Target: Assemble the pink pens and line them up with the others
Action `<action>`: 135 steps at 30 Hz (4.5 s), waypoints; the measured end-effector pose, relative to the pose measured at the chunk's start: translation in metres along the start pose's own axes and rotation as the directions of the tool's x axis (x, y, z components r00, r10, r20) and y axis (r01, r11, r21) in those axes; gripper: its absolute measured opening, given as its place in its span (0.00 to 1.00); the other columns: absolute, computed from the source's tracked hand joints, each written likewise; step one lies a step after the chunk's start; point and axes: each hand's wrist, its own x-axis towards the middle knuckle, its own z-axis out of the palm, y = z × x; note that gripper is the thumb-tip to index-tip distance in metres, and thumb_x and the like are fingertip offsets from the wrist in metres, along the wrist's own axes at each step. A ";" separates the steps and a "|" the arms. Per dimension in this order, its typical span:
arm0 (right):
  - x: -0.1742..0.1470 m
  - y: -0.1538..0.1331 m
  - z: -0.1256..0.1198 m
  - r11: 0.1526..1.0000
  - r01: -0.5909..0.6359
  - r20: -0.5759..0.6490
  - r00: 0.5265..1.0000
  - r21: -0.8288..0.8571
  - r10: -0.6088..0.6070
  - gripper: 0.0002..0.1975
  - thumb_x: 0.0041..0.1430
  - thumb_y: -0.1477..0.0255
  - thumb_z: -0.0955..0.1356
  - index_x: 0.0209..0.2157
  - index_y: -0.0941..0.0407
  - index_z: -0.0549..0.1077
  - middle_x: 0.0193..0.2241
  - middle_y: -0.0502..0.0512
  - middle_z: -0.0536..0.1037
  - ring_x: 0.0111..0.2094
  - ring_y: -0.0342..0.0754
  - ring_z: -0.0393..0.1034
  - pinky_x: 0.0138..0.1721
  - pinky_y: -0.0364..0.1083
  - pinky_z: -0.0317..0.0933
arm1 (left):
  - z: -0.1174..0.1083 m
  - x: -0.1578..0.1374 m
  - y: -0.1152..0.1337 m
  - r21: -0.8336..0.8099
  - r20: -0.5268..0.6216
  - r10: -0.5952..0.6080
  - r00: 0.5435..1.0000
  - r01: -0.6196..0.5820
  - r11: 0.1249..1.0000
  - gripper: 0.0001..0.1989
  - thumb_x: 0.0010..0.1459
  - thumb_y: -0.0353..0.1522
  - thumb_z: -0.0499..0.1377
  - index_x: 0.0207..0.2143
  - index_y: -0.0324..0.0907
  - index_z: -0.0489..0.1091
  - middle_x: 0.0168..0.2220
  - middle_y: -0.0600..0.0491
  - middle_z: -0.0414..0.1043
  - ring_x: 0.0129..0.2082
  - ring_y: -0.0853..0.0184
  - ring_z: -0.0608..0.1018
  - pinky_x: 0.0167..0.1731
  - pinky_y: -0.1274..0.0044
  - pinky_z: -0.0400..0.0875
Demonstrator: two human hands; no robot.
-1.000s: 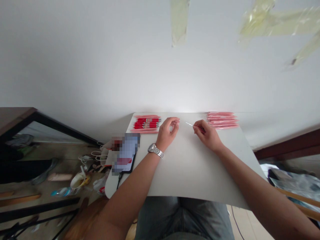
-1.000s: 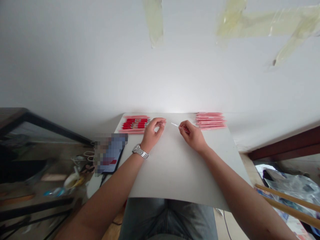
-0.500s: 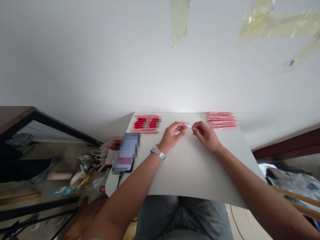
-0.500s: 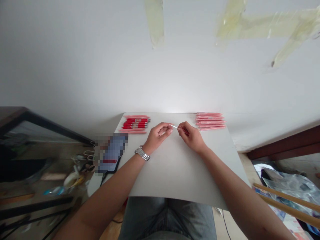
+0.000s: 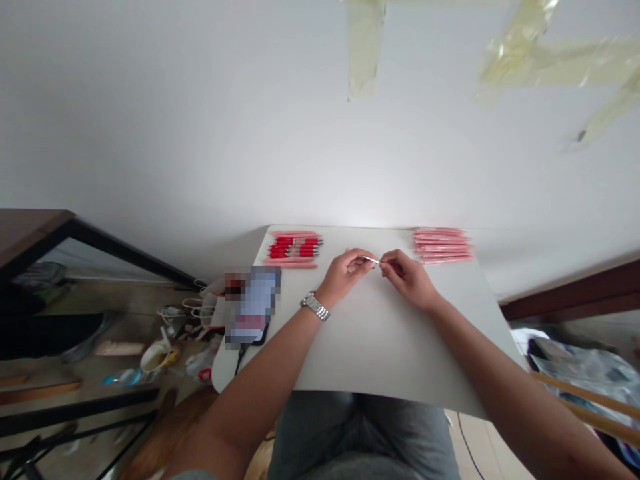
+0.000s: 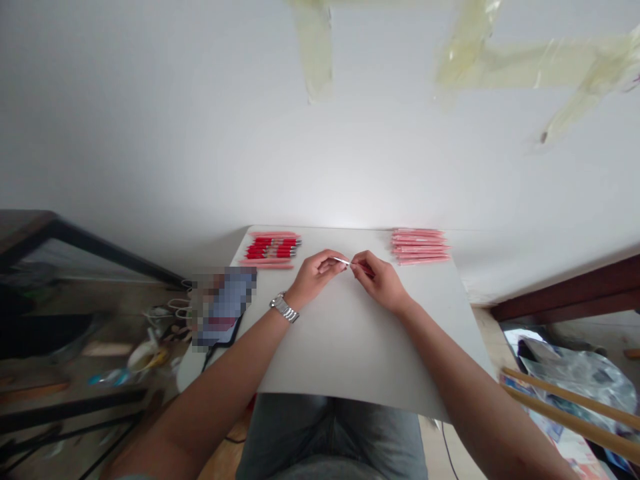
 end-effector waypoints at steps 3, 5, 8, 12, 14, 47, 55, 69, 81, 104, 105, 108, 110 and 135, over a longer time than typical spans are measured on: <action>0.000 0.000 0.000 1.000 0.005 0.014 1.000 0.001 -0.005 0.14 0.72 0.56 0.64 0.45 0.51 0.69 0.31 0.52 0.78 0.30 0.47 0.71 0.33 0.46 0.64 | 0.000 -0.001 0.005 -0.019 -0.010 -0.008 1.000 0.007 1.000 0.15 0.64 0.43 0.64 0.43 0.41 0.74 0.39 0.49 0.80 0.43 0.65 0.83 0.47 0.72 0.78; 0.000 0.001 -0.001 1.000 0.011 0.018 1.000 -0.002 -0.011 0.14 0.72 0.56 0.64 0.45 0.51 0.69 0.32 0.52 0.78 0.30 0.47 0.71 0.33 0.46 0.64 | -0.001 -0.001 0.009 -0.032 -0.033 0.008 0.999 -0.009 0.999 0.15 0.65 0.44 0.64 0.42 0.41 0.73 0.39 0.49 0.79 0.43 0.64 0.82 0.48 0.72 0.78; 0.000 0.002 -0.001 1.000 0.001 0.004 1.000 -0.018 -0.001 0.14 0.72 0.55 0.63 0.45 0.51 0.69 0.32 0.53 0.78 0.30 0.47 0.70 0.33 0.47 0.64 | -0.006 0.001 0.015 -0.029 -0.100 0.040 0.994 -0.043 0.999 0.15 0.65 0.44 0.63 0.41 0.42 0.72 0.40 0.48 0.79 0.43 0.64 0.82 0.47 0.72 0.78; 0.001 0.005 -0.002 1.000 -0.018 -0.016 1.000 -0.019 0.017 0.14 0.72 0.56 0.63 0.44 0.51 0.69 0.31 0.52 0.78 0.29 0.47 0.70 0.33 0.46 0.64 | -0.017 0.004 0.016 -0.063 -0.225 0.030 0.974 -0.045 0.997 0.15 0.66 0.45 0.62 0.41 0.42 0.69 0.43 0.45 0.80 0.39 0.65 0.82 0.35 0.75 0.78; 0.001 0.006 -0.002 1.000 -0.018 -0.025 1.000 -0.010 0.018 0.13 0.72 0.56 0.63 0.44 0.51 0.69 0.31 0.52 0.78 0.29 0.47 0.70 0.33 0.46 0.64 | -0.021 0.006 0.014 -0.075 -0.254 0.018 0.967 -0.038 0.996 0.16 0.66 0.46 0.61 0.41 0.42 0.68 0.44 0.44 0.81 0.39 0.64 0.82 0.32 0.75 0.77; 0.003 0.004 -0.003 0.999 -0.008 -0.102 0.995 -0.047 0.003 0.13 0.72 0.57 0.64 0.45 0.53 0.70 0.34 0.53 0.75 0.27 0.44 0.64 0.30 0.46 0.60 | -0.042 0.006 -0.010 0.689 -0.328 0.188 0.926 0.099 0.718 0.11 0.60 0.26 0.62 0.45 0.44 0.73 0.32 0.55 0.72 0.29 0.70 0.73 0.35 0.76 0.70; 0.003 0.009 -0.002 0.999 -0.007 -0.099 0.995 -0.043 0.003 0.12 0.72 0.60 0.64 0.46 0.53 0.70 0.34 0.53 0.75 0.28 0.44 0.64 0.31 0.46 0.60 | -0.036 0.007 -0.007 0.776 -0.287 0.145 0.947 0.142 0.614 0.06 0.62 0.29 0.63 0.43 0.44 0.73 0.35 0.52 0.73 0.33 0.66 0.76 0.39 0.73 0.70; 0.003 0.013 -0.001 0.999 0.004 -0.106 0.994 -0.034 -0.008 0.11 0.71 0.62 0.65 0.48 0.52 0.71 0.38 0.54 0.77 0.30 0.45 0.66 0.33 0.46 0.62 | -0.035 0.007 -0.005 0.776 -0.310 0.105 0.945 0.187 0.602 0.04 0.64 0.32 0.63 0.42 0.44 0.73 0.35 0.51 0.74 0.36 0.64 0.77 0.40 0.73 0.71; 0.003 0.010 -0.002 0.999 -0.007 -0.097 0.995 -0.040 0.003 0.12 0.71 0.60 0.64 0.48 0.52 0.71 0.41 0.56 0.79 0.32 0.46 0.69 0.32 0.46 0.64 | -0.038 0.007 -0.009 0.755 -0.311 0.157 0.937 0.143 0.639 0.03 0.64 0.31 0.62 0.41 0.44 0.73 0.35 0.52 0.72 0.32 0.66 0.76 0.38 0.73 0.71; 0.003 0.013 0.001 0.995 -0.099 -0.131 0.986 0.029 0.102 0.16 0.64 0.54 0.71 0.45 0.51 0.71 0.40 0.56 0.84 0.40 0.51 0.80 0.40 0.49 0.73 | -0.016 0.002 0.009 0.654 -0.101 0.242 0.965 -0.119 0.747 0.09 0.68 0.31 0.58 0.48 0.44 0.74 0.39 0.51 0.75 0.38 0.66 0.76 0.44 0.73 0.73; 0.003 0.013 0.001 0.995 -0.097 -0.129 0.987 0.018 0.099 0.16 0.64 0.54 0.71 0.44 0.51 0.72 0.40 0.56 0.84 0.40 0.51 0.80 0.39 0.49 0.73 | -0.016 0.002 0.008 0.640 -0.092 0.238 0.967 -0.126 0.758 0.08 0.67 0.31 0.59 0.48 0.44 0.74 0.40 0.51 0.75 0.38 0.67 0.76 0.43 0.73 0.74; 0.003 0.013 0.001 0.997 -0.072 -0.116 0.991 -0.019 0.070 0.16 0.65 0.54 0.70 0.44 0.51 0.74 0.40 0.56 0.84 0.36 0.50 0.79 0.38 0.49 0.73 | -0.015 0.002 0.007 0.622 -0.077 0.214 0.974 -0.121 0.774 0.07 0.66 0.31 0.61 0.47 0.45 0.75 0.40 0.50 0.75 0.36 0.67 0.76 0.41 0.73 0.74; 0.003 0.013 0.000 0.998 -0.042 -0.115 0.993 -0.042 0.037 0.15 0.66 0.54 0.69 0.43 0.51 0.76 0.39 0.55 0.83 0.35 0.49 0.77 0.37 0.49 0.73 | -0.015 0.002 0.006 0.626 -0.071 0.211 0.975 -0.121 0.771 0.07 0.65 0.32 0.62 0.45 0.45 0.75 0.40 0.51 0.75 0.34 0.68 0.75 0.40 0.73 0.74; 0.005 0.013 0.002 0.993 -0.005 -0.133 0.991 -0.116 -0.011 0.15 0.65 0.56 0.70 0.46 0.51 0.76 0.41 0.56 0.83 0.36 0.50 0.78 0.38 0.50 0.74 | -0.013 0.005 0.006 0.611 0.022 0.208 0.978 -0.178 0.771 0.04 0.67 0.33 0.62 0.41 0.44 0.76 0.39 0.51 0.75 0.40 0.66 0.77 0.39 0.75 0.73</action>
